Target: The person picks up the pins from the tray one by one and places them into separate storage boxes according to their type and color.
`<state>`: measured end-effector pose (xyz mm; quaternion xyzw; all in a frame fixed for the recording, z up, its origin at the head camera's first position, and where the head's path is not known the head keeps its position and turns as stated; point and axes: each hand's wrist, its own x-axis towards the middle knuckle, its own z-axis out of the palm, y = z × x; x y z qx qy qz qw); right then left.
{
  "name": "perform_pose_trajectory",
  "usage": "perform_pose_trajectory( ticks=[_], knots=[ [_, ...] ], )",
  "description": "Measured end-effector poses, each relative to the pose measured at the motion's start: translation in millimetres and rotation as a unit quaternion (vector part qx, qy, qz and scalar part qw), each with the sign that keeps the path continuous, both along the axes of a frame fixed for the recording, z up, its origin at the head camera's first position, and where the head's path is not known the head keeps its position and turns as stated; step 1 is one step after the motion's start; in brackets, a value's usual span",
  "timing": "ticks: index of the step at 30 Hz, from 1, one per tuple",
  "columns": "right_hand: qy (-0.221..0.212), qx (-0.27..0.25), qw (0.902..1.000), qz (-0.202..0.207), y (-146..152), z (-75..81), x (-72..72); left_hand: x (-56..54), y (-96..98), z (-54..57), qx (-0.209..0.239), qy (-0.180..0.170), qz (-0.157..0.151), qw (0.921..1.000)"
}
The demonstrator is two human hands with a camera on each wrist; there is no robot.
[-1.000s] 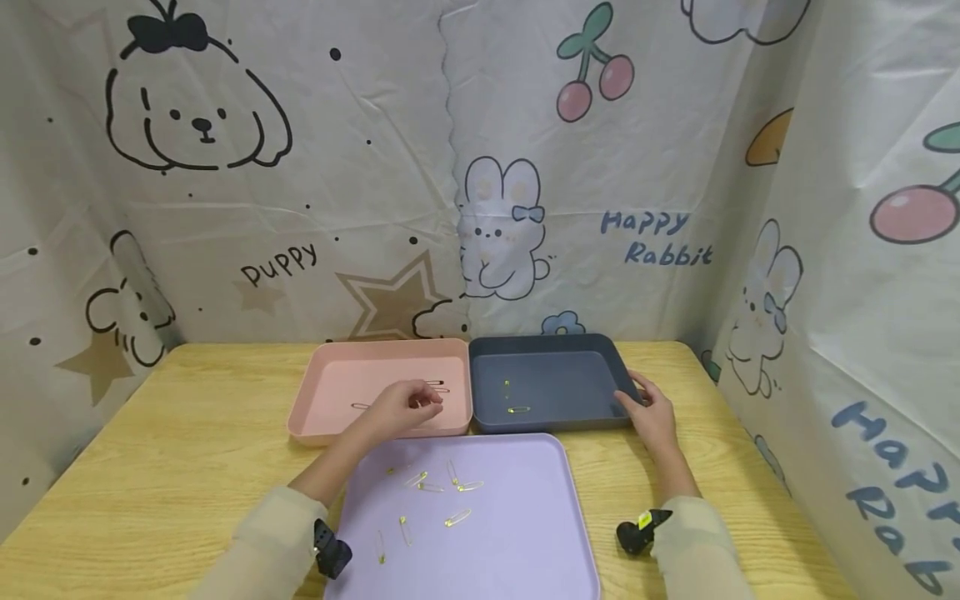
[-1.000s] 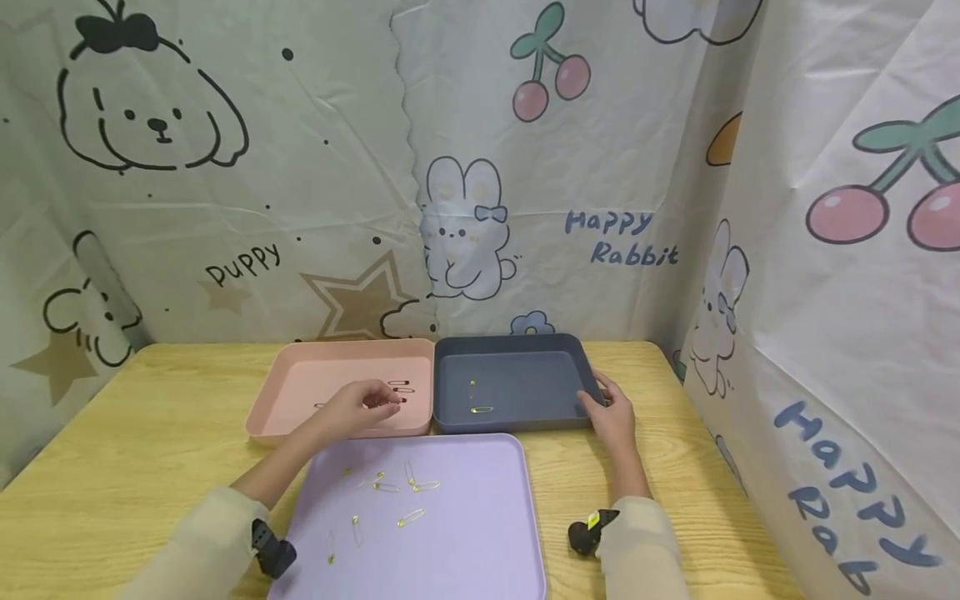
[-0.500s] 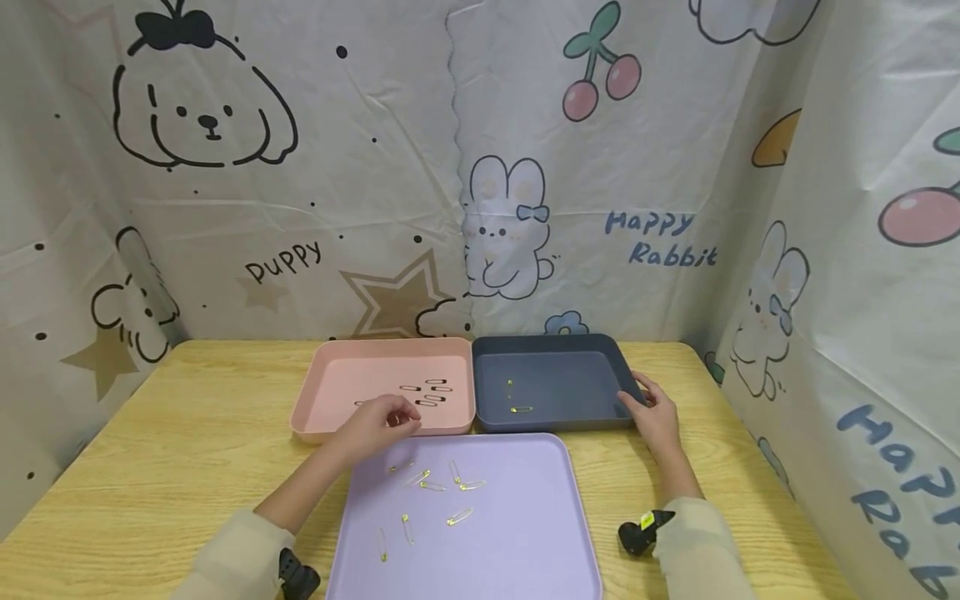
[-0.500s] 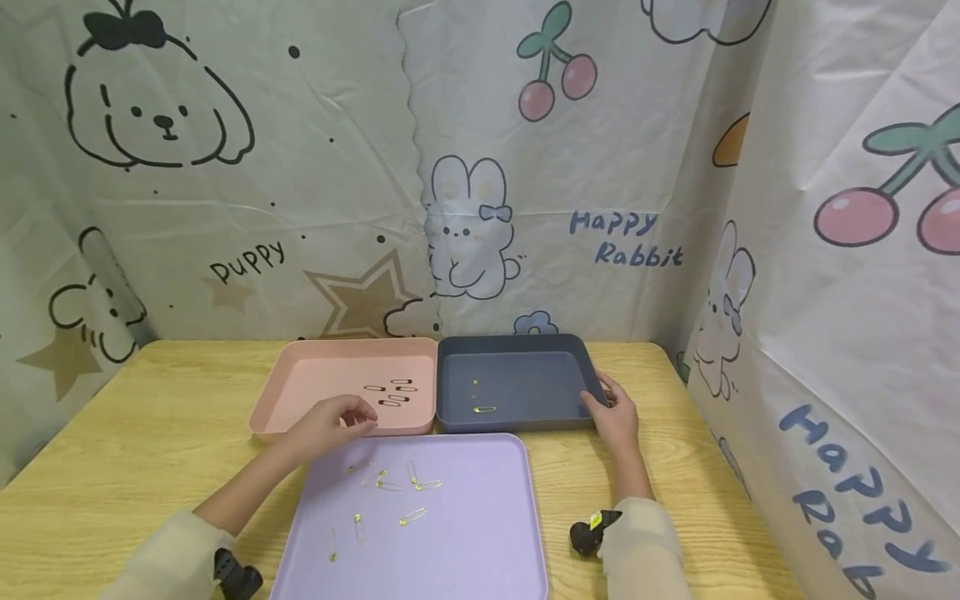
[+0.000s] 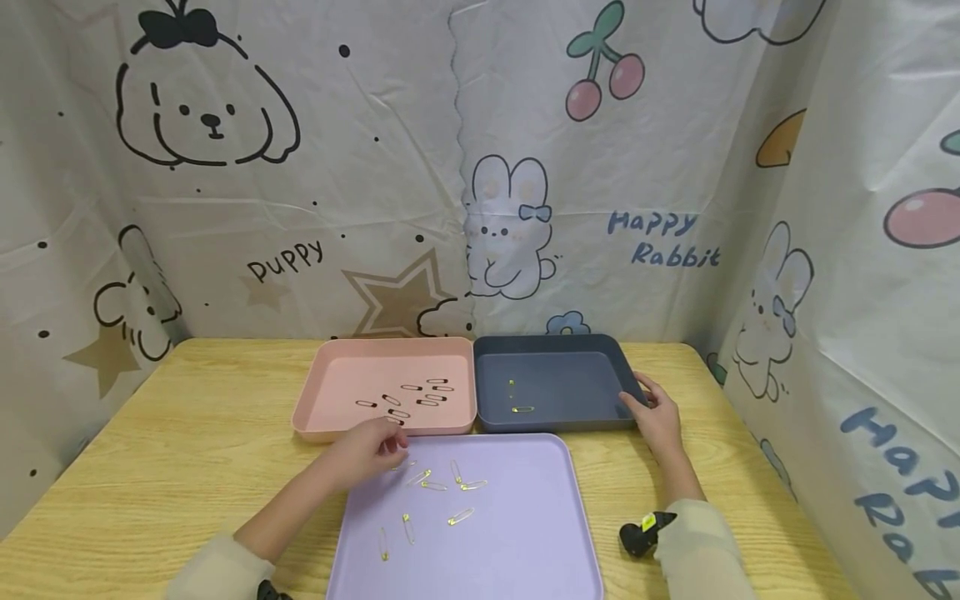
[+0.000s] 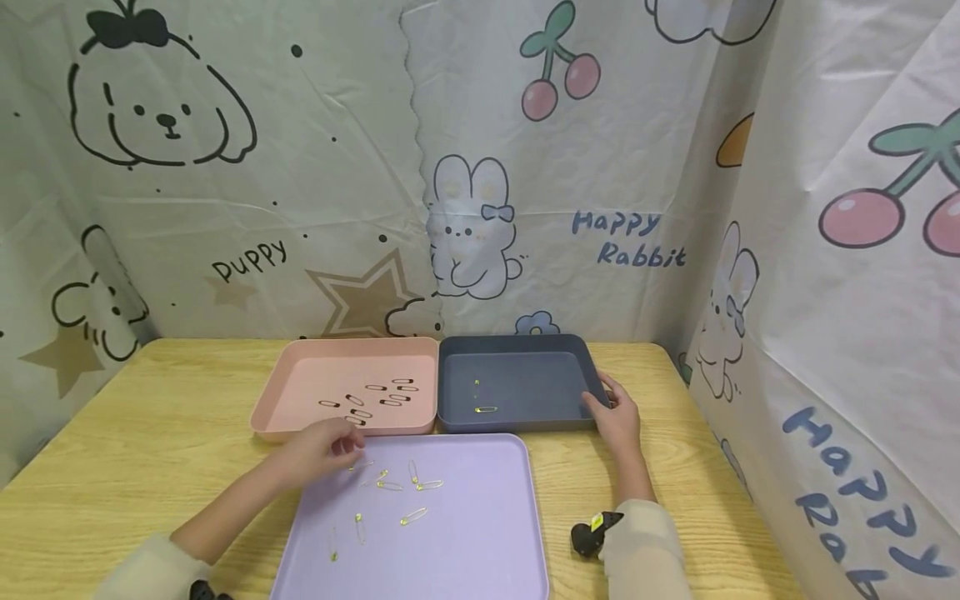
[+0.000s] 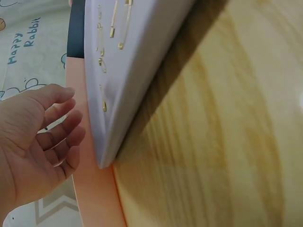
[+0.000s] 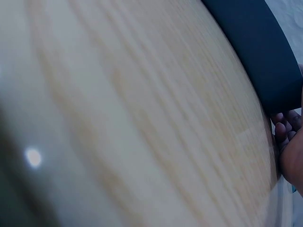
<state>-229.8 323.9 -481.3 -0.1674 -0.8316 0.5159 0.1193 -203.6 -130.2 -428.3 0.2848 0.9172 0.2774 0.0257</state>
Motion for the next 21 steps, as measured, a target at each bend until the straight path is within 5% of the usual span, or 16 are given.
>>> perform_pose_trajectory(
  ticks=[12,21],
  knots=[
    [0.002,-0.002,1.0,0.002,-0.6,0.5,0.2,7.7,-4.0,-8.6,-0.072,0.023,0.003,0.9971],
    [0.001,-0.004,1.0,0.001,0.2,0.3,-0.9,8.8,-4.3,-11.0,-0.083,0.02,0.011,0.9963]
  ],
)
